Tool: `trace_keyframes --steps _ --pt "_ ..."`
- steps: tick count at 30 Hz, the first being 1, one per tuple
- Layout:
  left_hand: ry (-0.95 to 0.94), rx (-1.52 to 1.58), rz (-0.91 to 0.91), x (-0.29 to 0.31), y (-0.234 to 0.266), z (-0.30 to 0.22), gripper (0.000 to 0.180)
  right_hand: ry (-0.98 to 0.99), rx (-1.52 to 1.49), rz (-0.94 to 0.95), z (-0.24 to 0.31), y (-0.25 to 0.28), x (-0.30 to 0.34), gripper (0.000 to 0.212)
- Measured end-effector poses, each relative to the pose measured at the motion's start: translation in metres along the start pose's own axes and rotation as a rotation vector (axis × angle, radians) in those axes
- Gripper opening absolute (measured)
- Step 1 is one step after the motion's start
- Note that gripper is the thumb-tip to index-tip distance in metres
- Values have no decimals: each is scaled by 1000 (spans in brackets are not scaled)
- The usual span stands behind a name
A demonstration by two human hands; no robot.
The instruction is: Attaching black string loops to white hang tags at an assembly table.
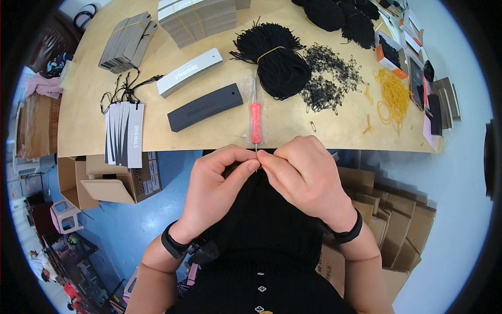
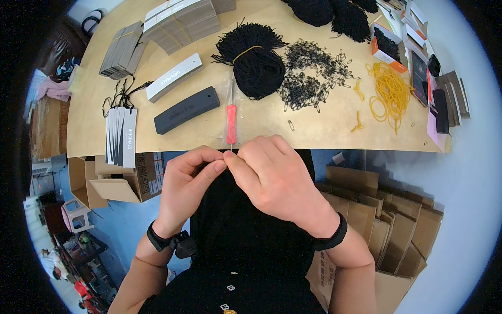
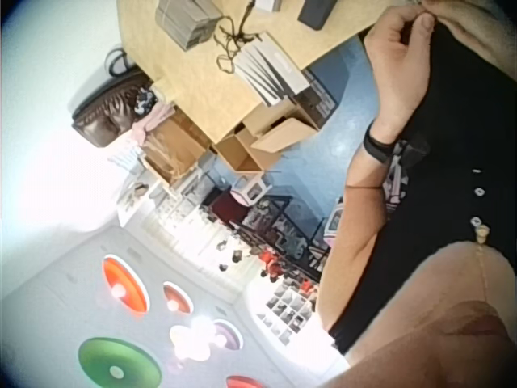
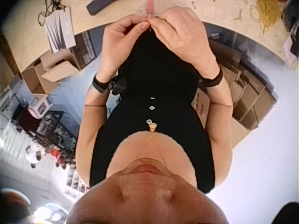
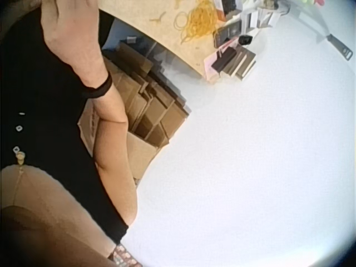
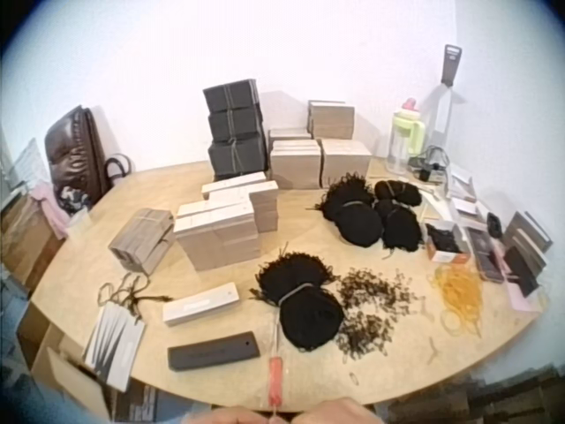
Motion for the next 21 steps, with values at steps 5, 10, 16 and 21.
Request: trace_keyframes --steps 5,10,16,21 --pt "-534 -534 -134 6 -13 -28 13 16 75 89 -4 -6 -4 22" --pt "-304 -245 -102 -3 -2 -10 9 -184 -47 -38 -13 8 -4 25" --pt "-91 199 -11 -7 -2 3 5 -193 -140 -124 -3 12 -1 23" --pt "-74 248 -3 -5 -4 3 7 -227 -82 -99 -8 4 2 21"
Point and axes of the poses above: each hand's wrist, its own x-axis away from the middle knuckle, its own y-axis out of the back of the hand, z = x × y, the point moved 6 cm from there along -x, towards the middle knuckle, and after that the axes turned 9 degrees about x, right-handed, at the moved point
